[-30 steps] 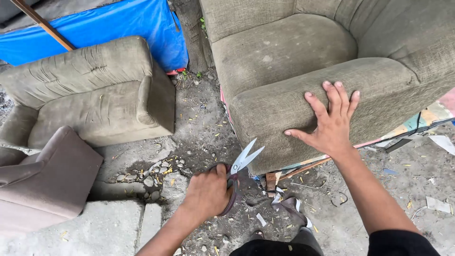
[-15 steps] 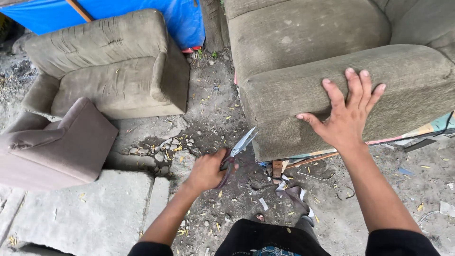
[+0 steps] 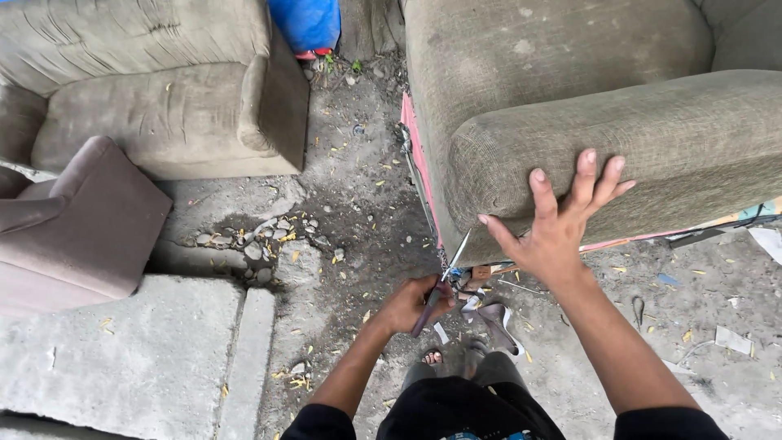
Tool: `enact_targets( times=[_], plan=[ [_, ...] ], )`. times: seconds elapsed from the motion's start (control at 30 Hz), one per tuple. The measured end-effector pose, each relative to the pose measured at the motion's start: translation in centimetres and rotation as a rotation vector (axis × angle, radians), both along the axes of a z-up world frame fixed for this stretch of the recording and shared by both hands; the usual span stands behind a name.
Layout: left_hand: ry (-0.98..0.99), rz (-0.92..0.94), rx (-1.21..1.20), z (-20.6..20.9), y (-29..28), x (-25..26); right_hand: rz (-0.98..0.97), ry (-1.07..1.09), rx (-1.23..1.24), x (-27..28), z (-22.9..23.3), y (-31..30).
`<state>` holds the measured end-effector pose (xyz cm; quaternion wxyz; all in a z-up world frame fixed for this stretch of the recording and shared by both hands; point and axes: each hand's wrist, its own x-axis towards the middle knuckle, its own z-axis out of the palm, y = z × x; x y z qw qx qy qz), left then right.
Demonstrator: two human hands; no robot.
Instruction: Removing old upholstery fabric from a sofa frame using scissors and manual pulling
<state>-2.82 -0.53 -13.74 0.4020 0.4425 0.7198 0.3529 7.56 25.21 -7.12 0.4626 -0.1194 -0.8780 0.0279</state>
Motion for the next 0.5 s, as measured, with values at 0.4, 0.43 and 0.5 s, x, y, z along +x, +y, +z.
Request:
enact_targets(
  times=[0.4, 0.43, 0.5],
  plan=[
    [0.082, -0.097, 0.199, -1.7, 1.0, -5.1, 0.084, 0.314, -0.154, 1.5, 0.9, -2.6],
    [0.071, -0.127, 0.209, -1.6, 0.7, -4.9, 0.054, 0.308, -0.142, 2.3, -1.1, -3.4],
    [-0.072, 0.016, 0.262, -1.6, 1.0, -5.1, -0.029, 0.103, -0.400, 3.9, -5.7, -4.3]
  ],
)
